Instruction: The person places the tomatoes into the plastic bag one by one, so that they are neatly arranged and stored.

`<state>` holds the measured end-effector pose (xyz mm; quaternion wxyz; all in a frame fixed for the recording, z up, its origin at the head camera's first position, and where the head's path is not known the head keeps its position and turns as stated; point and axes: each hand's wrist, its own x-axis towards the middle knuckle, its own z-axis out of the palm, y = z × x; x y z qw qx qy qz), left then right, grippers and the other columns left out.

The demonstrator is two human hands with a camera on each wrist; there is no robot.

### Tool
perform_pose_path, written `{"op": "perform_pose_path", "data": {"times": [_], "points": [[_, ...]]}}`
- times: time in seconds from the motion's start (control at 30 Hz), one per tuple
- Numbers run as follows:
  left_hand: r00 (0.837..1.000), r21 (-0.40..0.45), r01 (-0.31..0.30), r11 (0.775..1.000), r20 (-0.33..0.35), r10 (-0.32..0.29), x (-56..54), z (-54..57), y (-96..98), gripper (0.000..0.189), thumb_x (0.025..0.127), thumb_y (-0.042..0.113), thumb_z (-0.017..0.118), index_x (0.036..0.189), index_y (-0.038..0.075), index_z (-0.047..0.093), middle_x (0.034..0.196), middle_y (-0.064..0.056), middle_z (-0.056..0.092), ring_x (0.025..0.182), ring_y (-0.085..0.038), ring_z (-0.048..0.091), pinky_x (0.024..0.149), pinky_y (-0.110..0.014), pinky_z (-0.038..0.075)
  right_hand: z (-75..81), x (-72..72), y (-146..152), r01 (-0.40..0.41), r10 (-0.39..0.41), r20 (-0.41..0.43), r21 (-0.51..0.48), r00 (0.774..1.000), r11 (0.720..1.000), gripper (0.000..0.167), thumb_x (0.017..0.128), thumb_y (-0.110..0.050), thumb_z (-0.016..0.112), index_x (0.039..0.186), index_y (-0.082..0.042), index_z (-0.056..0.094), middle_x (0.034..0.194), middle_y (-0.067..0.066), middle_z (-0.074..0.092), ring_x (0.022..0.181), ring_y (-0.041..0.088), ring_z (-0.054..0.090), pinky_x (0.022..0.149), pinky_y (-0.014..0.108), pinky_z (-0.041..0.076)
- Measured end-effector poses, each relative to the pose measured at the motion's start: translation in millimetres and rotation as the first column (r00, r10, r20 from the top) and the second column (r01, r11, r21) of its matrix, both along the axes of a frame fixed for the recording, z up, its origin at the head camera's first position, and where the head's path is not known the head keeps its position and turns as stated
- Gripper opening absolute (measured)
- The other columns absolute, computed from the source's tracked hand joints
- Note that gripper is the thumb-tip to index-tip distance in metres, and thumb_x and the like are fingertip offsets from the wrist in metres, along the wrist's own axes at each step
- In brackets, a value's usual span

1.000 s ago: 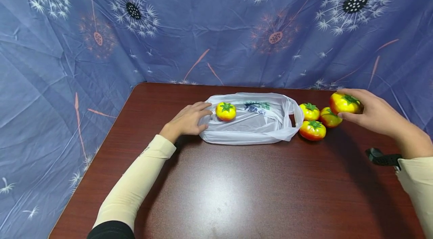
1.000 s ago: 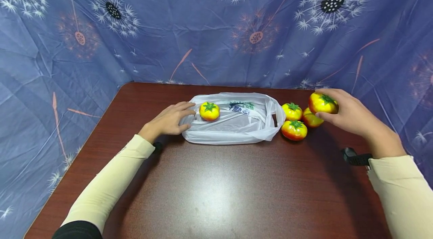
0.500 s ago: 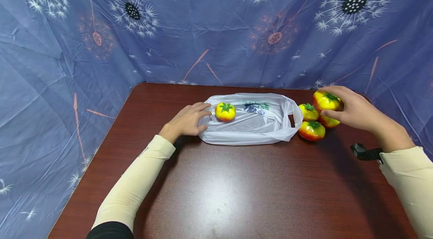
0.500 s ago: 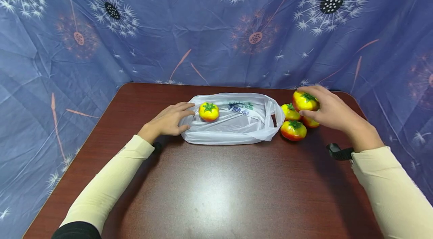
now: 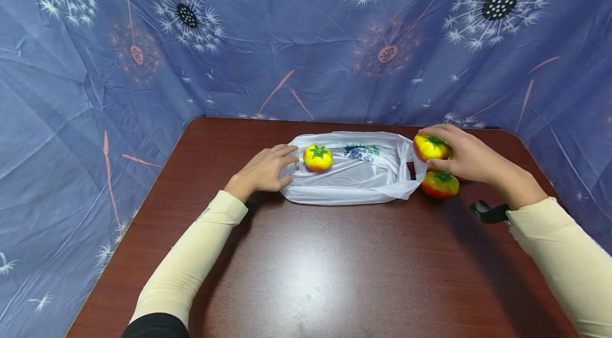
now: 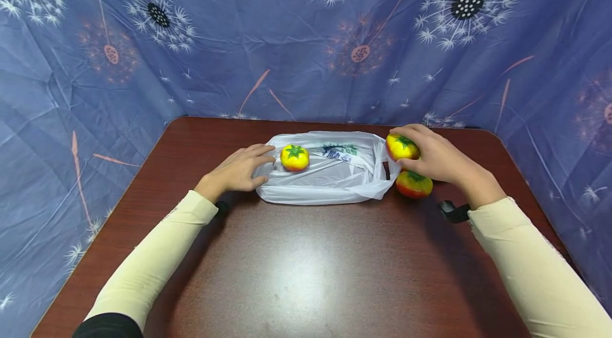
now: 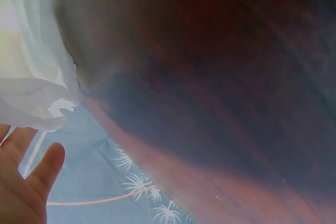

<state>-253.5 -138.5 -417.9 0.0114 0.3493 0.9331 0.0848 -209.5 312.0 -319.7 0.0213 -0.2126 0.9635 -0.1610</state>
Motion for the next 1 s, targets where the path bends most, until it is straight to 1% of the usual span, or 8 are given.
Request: {"op": "perform_pose_path", "data": {"times": [0.23, 0.43, 0.6, 0.77, 1.0], "points": [[1.0, -0.007, -0.002, 1.0, 0.007, 0.002, 0.2, 0.8, -0.2, 0.054, 0.088, 0.037, 0.058, 0.138, 0.016, 0.059, 0.158, -0.006, 0.041, 0.149, -0.031, 0.032, 0.116, -0.052, 0.034, 2.5, -4.0, -15.6, -0.038, 0.038, -0.017, 0.016, 0.999, 0.999, 0.062, 0.087, -0.018, 0.073, 0.144, -0.017, 0.049, 0.145, 0.019, 0.045, 0.115, 0.036, 0.053, 0.09, 0.057, 0.049], [1.0, -0.003, 0.001, 1.0, 0.01, -0.001, -0.1, 1.2, 1.4, 0.055, 0.087, 0.037, 0.059, 0.138, 0.016, 0.058, 0.158, -0.006, 0.041, 0.149, -0.03, 0.032, 0.116, -0.052, 0.034, 6.4, -8.2, -31.3, -0.068, 0.067, 0.019, 0.035, 0.998, 0.997, 0.064, 0.087, -0.017, 0.073, 0.146, -0.018, 0.047, 0.149, 0.018, 0.041, 0.12, 0.038, 0.052, 0.092, 0.057, 0.049], [1.0, -0.006, -0.002, 1.0, 0.02, 0.002, 0.7, 2.1, 2.1, 0.056, 0.088, 0.037, 0.059, 0.139, 0.016, 0.057, 0.159, -0.005, 0.04, 0.15, -0.03, 0.031, 0.117, -0.052, 0.033, 8.5, -14.0, -46.7, -0.089, 0.087, 0.04, 0.062, 0.995, 0.994, 0.065, 0.088, -0.018, 0.072, 0.147, -0.019, 0.046, 0.15, 0.018, 0.04, 0.119, 0.038, 0.054, 0.09, 0.054, 0.05], [1.0, -0.015, 0.001, 1.0, 0.011, 0.0, 1.4, 1.2, 1.5, 0.056, 0.088, 0.037, 0.059, 0.139, 0.016, 0.057, 0.158, -0.006, 0.04, 0.149, -0.03, 0.033, 0.116, -0.052, 0.034, 4.4, -18.9, -61.4, -0.114, 0.111, 0.043, 0.078, 0.993, 0.99, 0.064, 0.087, -0.018, 0.072, 0.146, -0.021, 0.048, 0.15, 0.017, 0.042, 0.114, 0.036, 0.057, 0.087, 0.051, 0.05], [1.0, -0.028, 0.004, 1.0, 0.0, -0.004, 2.3, 0.8, -0.2, 0.056, 0.087, 0.037, 0.059, 0.139, 0.016, 0.057, 0.158, -0.006, 0.041, 0.148, -0.03, 0.034, 0.115, -0.05, 0.036, -5.4, -24.3, -77.8, -0.159, 0.156, 0.034, 0.074, 0.987, 0.985, 0.06, 0.087, -0.018, 0.073, 0.143, -0.019, 0.051, 0.148, 0.017, 0.044, 0.116, 0.036, 0.057, 0.091, 0.053, 0.05]]}}
